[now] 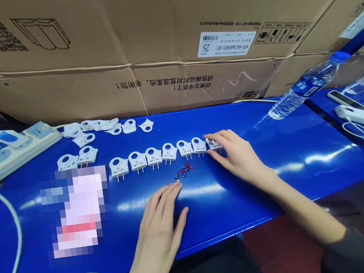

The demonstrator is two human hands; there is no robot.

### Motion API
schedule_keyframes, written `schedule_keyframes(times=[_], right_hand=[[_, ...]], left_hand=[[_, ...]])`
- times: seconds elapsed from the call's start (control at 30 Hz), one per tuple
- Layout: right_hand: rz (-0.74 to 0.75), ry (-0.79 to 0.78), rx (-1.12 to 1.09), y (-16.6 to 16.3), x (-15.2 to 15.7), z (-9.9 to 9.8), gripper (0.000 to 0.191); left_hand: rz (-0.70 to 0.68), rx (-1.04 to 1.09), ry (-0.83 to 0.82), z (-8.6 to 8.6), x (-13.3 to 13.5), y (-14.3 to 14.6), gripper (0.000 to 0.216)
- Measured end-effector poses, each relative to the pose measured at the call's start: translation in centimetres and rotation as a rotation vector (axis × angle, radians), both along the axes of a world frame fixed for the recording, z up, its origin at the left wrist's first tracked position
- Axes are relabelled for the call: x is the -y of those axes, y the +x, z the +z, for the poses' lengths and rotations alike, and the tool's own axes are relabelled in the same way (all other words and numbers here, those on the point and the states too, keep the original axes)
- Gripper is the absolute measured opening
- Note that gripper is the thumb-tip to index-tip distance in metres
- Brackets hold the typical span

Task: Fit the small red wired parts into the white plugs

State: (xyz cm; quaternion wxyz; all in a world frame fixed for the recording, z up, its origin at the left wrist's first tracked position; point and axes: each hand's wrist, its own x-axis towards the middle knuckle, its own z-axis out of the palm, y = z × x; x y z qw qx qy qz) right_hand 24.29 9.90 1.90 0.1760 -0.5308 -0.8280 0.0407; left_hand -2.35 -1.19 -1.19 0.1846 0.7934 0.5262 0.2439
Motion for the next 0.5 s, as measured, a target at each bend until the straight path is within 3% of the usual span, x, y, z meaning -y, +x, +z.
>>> schedule_keyframes(times=[0.13, 0.5], right_hand=[[0.055, 0.027, 0.066, -0.7, 0.2, -0.4, 0.025], [-0.023, 0.02, 0.116, -1.2, 0.4, -1.4, 0.019]], left_hand=[[0.005, -0.006, -0.002, 0.0, 0.0, 0.0, 0.047], [0.006, 0.012, -0.005, 0.0, 0.0, 0.1, 0.047]])
